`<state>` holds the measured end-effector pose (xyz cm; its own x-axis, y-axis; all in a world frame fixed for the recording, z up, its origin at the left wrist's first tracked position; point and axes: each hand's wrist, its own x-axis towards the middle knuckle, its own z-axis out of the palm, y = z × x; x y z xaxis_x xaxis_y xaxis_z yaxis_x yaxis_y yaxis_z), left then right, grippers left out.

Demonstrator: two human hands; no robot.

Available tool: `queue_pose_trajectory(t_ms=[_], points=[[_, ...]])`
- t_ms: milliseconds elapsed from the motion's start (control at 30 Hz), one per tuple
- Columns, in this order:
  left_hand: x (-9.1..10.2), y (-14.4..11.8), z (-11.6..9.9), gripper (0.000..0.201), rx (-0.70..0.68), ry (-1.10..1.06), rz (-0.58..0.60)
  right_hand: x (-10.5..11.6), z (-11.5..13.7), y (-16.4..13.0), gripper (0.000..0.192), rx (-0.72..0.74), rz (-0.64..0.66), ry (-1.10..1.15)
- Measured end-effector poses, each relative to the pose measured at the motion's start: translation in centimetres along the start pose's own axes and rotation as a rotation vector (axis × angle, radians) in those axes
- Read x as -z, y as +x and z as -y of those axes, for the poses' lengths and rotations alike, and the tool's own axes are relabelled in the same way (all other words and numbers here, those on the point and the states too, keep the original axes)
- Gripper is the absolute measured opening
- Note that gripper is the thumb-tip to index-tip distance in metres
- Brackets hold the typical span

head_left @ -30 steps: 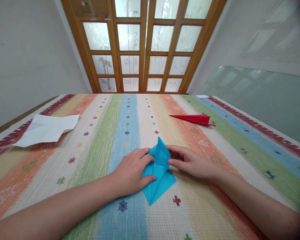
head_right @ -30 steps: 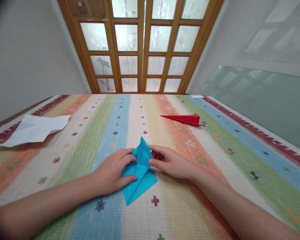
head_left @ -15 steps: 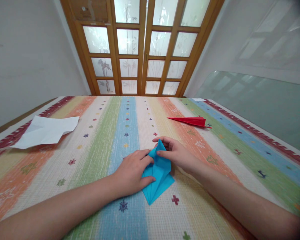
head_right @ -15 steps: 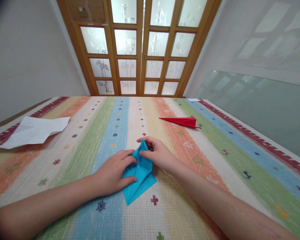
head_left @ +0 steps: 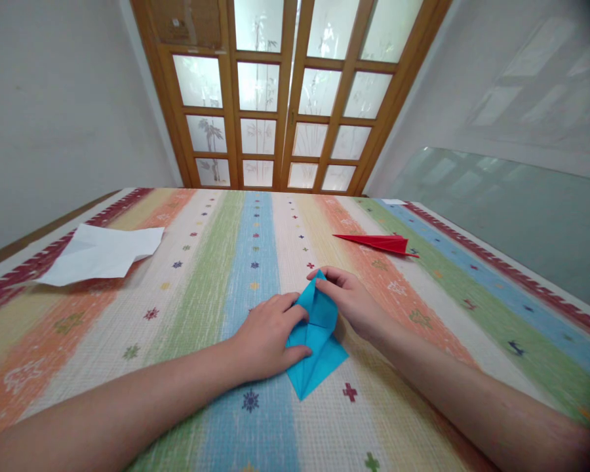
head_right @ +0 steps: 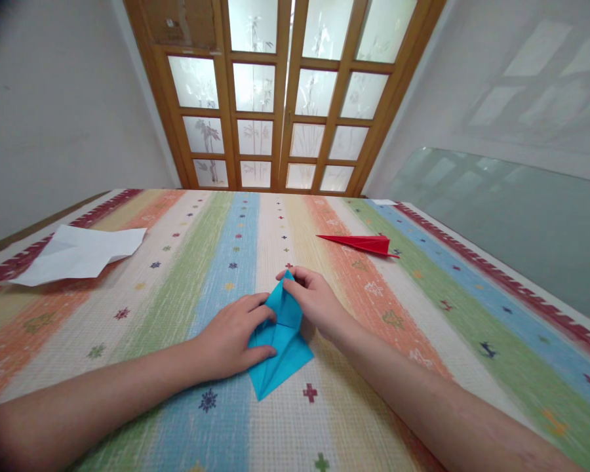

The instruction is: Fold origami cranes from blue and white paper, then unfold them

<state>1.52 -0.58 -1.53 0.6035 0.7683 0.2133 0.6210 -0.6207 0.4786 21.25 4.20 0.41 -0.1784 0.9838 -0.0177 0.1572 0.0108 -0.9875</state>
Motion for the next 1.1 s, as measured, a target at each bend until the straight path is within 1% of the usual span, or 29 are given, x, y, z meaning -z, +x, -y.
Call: queue_pose_trajectory(t_ms=[200, 333, 433, 500, 600, 633, 700, 800, 867, 967, 1100], points=[[-0.1, 0.0, 0.1, 0.046, 0.006, 0.008, -0.001, -0.1, -0.2, 0.0, 0.016, 0.059, -0.108, 0.069], [-0.2, -0.1, 0.2, 0.051, 0.004, 0.012, 0.0, 0.0, 0.2, 0.2, 0.015, -0.002, -0.147, 0.199], [-0.3, -0.2, 0.3, 0.06, 0.016, 0.018, 0.011, 0.8, 0.3, -0.1, 0.019, 0.001, -0.166, 0.278], [-0.3, -0.2, 0.4, 0.066, 0.029, 0.022, 0.02, 1.8, -0.2, -0.8, 0.025, 0.017, -0.2, 0.266], [-0.3, -0.2, 0.4, 0.075, 0.04, 0.04, 0.016, 3.5, -1.4, -2.2, 0.027, 0.003, -0.223, 0.154], [-0.3, -0.2, 0.5, 0.078, 0.04, 0.049, 0.013, 3.9, -1.9, -2.7, 0.027, -0.005, -0.212, 0.111], [-0.3, -0.2, 0.5, 0.083, 0.036, 0.074, 0.012, 4.3, -2.5, -3.5, 0.029, -0.022, -0.144, 0.029], [-0.3, -0.2, 0.6, 0.085, 0.027, 0.113, 0.034, 4.0, -2.6, -4.3, 0.029, -0.003, -0.049, -0.076], [-0.4, -0.2, 0.7, 0.084, 0.023, 0.135, 0.05, 3.4, -2.4, -4.6, 0.023, 0.048, -0.004, -0.155], [-0.4, -0.3, 0.7, 0.081, 0.013, 0.153, 0.058, 2.8, -2.2, -5.0, 0.012, 0.117, 0.068, -0.338], [-0.3, -0.3, 0.6, 0.075, -0.008, 0.158, 0.054, 2.9, -2.4, -5.5, 0.007, 0.233, 0.117, -0.563]])
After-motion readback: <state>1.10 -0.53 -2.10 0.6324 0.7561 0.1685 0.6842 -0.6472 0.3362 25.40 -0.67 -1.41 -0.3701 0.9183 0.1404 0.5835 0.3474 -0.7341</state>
